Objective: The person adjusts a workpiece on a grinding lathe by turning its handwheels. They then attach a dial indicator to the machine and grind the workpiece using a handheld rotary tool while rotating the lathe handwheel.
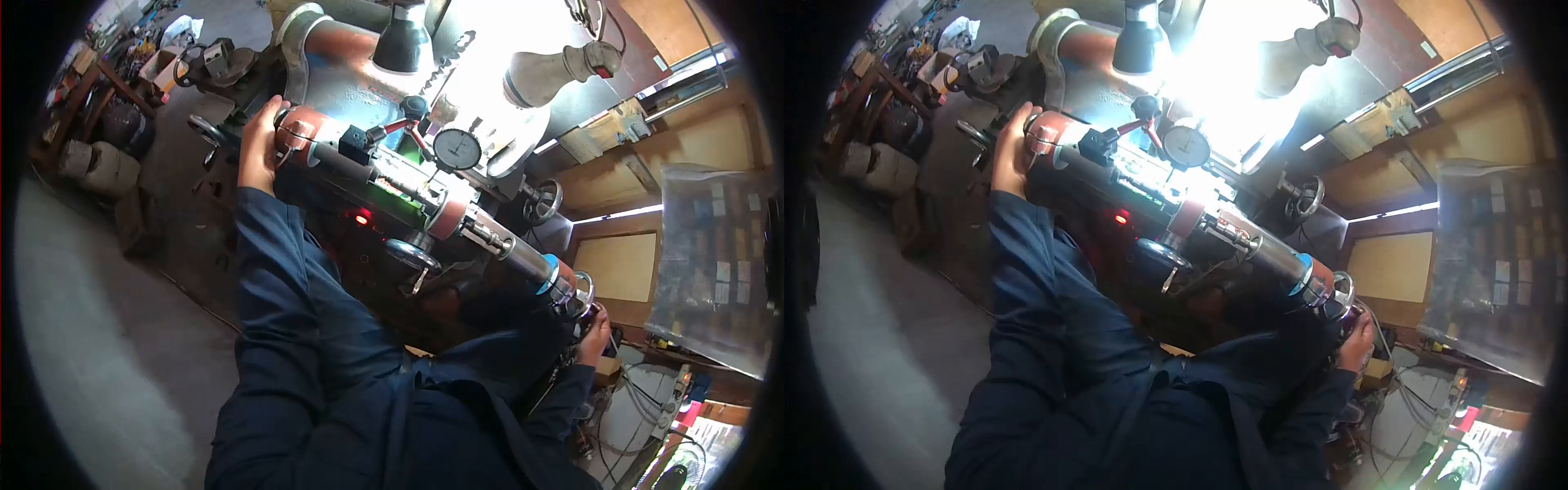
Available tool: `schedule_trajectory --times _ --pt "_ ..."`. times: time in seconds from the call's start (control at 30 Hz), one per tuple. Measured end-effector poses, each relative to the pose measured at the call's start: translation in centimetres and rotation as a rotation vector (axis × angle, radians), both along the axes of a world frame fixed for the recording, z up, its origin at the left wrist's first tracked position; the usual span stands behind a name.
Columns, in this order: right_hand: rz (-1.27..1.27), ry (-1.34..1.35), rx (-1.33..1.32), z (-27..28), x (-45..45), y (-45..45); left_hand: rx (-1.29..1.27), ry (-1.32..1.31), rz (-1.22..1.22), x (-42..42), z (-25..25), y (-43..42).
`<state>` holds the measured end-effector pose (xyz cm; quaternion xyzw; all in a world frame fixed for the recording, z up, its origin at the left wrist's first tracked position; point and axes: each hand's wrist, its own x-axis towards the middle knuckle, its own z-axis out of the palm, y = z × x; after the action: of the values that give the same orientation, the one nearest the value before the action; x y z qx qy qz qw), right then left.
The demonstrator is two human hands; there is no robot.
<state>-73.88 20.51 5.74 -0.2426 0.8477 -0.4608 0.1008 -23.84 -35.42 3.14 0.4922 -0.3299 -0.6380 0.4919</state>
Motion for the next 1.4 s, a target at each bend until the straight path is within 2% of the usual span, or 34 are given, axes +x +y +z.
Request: schedule_trajectory --times 0.07,0.17,0.27,0.37,0.4,0.5,0.53,0.63,0.73,0.83,0.93,1.03,1.13,1.17,1.2,1.23,1.3,1.33,1.37,1.4 --pt "0.029 -0.059 -0.289 -0.8 2.1 -1.8 -0.076 -0.098 0.004 -0.4 1.5 1.0" --pt "0.056 -0.028 -0.372 -1.8 0.8 -2.2 0.016 -0.055 -0.003 -0.1 0.4 0.0" --pt "-0.029 0.019 -0.351 -3.1 -1.3 -3.4 0.016 -0.032 0.008 -0.3 0.7 0.2" --pt "0.052 -0.085 -0.281 -2.1 -0.9 -5.3 0.008 -0.03 0.006 -0.4 1.1 0.4" --pt "0.207 -0.102 -0.31 -1.6 -0.3 -6.5 0.013 -0.024 0.012 -0.4 1.0 0.4" --pt "0.202 -0.008 -0.021 -1.2 1.8 -7.4 0.018 -0.019 0.026 -0.4 0.6 0.0" --pt "0.048 0.037 0.2 -1.3 2.6 -7.4 0.014 -0.024 0.027 -0.4 0.4 -0.1" --pt "0.125 -0.121 0.088 -1.2 4.4 -6.5 0.013 -0.047 0.019 -0.2 0.3 -0.2" --pt "0.175 -0.029 0.231 -4.5 0.3 -1.7 0.016 -0.046 0.012 -0.2 -0.1 -0.6" --pt "0.273 -0.074 0.315 -4.7 -1.6 2.7 0.0 -0.027 0.029 -0.2 0.0 -0.2" --pt "0.346 -0.418 0.045 0.0 0.2 2.1 0.0 -0.033 0.019 -0.1 0.0 -0.2" --pt "0.227 -0.383 -0.181 2.4 2.4 -1.0 -0.021 -0.045 0.012 0.0 -0.5 -0.5" --pt "0.024 -0.294 -0.203 1.8 1.1 -2.4 -0.037 -0.054 0.023 -0.1 0.6 0.5" --pt "0.013 -0.264 -0.315 0.6 0.6 -3.7 -0.04 -0.055 0.02 -0.5 1.2 1.1" --pt "-0.006 -0.226 -0.429 -0.7 0.0 -5.2 -0.46 -0.471 -0.01 0.6 -0.8 0.6" --pt "0.061 -0.263 -0.334 -0.9 -0.3 -6.0 -0.901 -0.862 -0.045 1.9 -2.9 -0.6" --pt "0.137 -0.273 -0.168 -2.6 -0.8 -5.6 -0.795 -0.688 -0.114 1.3 -1.6 1.3" --pt "0.166 -0.254 -0.091 -4.4 -1.2 -4.9 -0.577 -0.4 -0.291 0.0 2.3 3.7" --pt "0.197 -0.233 -0.016 -6.1 -1.6 -4.3 -0.536 -0.253 -0.4 0.9 0.3 2.2" --pt "0.327 -0.112 0.127 -4.6 -0.7 -3.4 -0.639 -0.368 -0.286 1.1 -1.3 2.4"
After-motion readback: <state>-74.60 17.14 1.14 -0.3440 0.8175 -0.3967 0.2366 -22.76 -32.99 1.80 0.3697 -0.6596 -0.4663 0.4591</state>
